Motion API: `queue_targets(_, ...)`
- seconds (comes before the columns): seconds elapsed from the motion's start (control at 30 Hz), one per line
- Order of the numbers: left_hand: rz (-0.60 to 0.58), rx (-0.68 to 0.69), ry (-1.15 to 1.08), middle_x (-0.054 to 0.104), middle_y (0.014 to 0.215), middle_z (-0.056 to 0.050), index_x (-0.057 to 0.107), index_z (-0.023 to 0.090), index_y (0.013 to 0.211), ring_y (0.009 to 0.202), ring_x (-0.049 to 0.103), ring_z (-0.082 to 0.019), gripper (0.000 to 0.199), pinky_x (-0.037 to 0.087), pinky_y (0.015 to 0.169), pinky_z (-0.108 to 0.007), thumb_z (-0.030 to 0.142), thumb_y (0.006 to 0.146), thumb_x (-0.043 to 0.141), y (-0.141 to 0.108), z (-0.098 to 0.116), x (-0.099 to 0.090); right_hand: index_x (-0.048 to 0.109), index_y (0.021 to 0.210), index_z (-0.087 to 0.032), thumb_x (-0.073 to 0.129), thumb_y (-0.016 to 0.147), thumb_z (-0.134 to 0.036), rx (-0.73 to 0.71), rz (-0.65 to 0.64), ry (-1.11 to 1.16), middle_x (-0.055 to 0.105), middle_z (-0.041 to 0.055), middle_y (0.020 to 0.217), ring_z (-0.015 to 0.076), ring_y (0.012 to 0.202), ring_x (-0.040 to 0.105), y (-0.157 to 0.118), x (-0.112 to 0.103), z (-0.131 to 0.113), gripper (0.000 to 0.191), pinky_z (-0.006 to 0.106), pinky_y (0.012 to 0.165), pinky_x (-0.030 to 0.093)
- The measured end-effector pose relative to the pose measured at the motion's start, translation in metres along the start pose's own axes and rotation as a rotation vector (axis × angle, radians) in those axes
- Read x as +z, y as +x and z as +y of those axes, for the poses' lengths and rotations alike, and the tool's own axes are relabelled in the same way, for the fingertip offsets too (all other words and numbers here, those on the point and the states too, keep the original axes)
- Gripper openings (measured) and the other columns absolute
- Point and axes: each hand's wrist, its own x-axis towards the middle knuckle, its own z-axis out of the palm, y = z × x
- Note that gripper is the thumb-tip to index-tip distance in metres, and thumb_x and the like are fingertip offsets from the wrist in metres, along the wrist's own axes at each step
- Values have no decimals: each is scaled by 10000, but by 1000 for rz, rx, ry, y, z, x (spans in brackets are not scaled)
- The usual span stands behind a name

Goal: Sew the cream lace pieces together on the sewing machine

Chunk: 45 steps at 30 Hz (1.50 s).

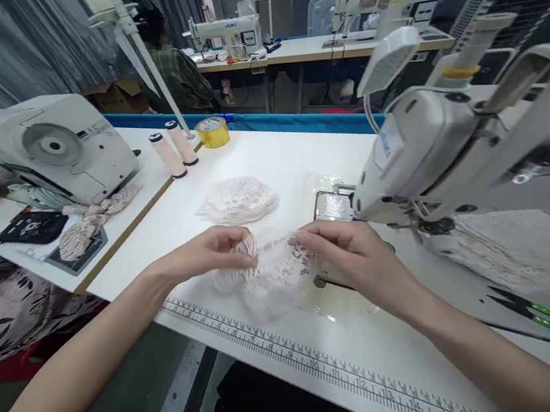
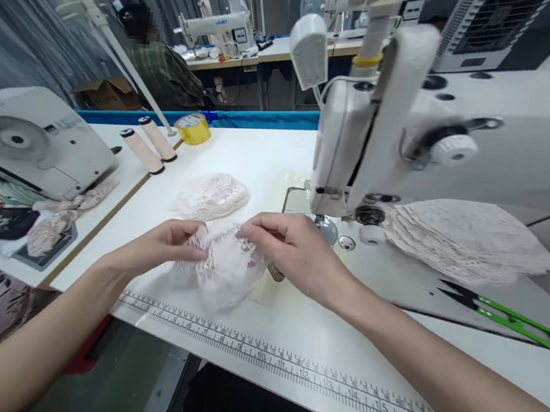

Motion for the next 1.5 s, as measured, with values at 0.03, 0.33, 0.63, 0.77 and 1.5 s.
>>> queue_targets(0.03, 96, 24, -36, 629, 868, -29, 623, 181, 878, 801, 603, -152, 261, 496, 766, -285, 419, 805, 701, -5, -4, -9, 707, 796, -201, 581, 887, -456, -12, 7, 20, 655, 21, 746, 150, 677, 590, 10, 4, -1, 298, 254, 576, 446)
queue_targets(0.33, 608, 65, 501, 517, 601, 22, 622, 167, 746, 548, 455, -104, 380, 315, 513, -220, 510, 867, 513, 56, -3, -101, 699, 849, -158, 543, 876, -380, -19, 274, -225, 662, 15, 715, 136, 624, 592, 132, 32, 22, 273, 249, 572, 458)
queue_targets(0.63, 821, -19, 944, 682, 869, -56, 695, 235, 1001, 892, 616, -268, 246, 426, 746, -346, 363, 827, 577, 98, -27, -103, 657, 1143, -212, 525, 890, -283, 67, 335, -708, 726, 67, 919, 248, 880, 647, 152, 28, 45, 294, 334, 729, 449)
queue_targets(0.77, 865, 53, 1076, 612, 1232, -126, 614, 215, 1222, 1176, 537, -323, 374, 412, 953, -452, 303, 909, 428, 89, -24, -88, 591, 1269, -196, 448, 937, -243, 21, 305, -818, 729, 94, 937, 269, 892, 661, 126, 25, 41, 364, 351, 727, 445)
queue_targets(1.5, 489, 716, 887, 678, 1208, -41, 639, 251, 1160, 1148, 595, -228, 343, 421, 980, -401, 380, 992, 369, 88, 14, 63, 674, 966, -192, 495, 896, -305, 319, 665, -1210, 684, 78, 973, 218, 837, 608, -90, -131, 53, 223, 294, 603, 363)
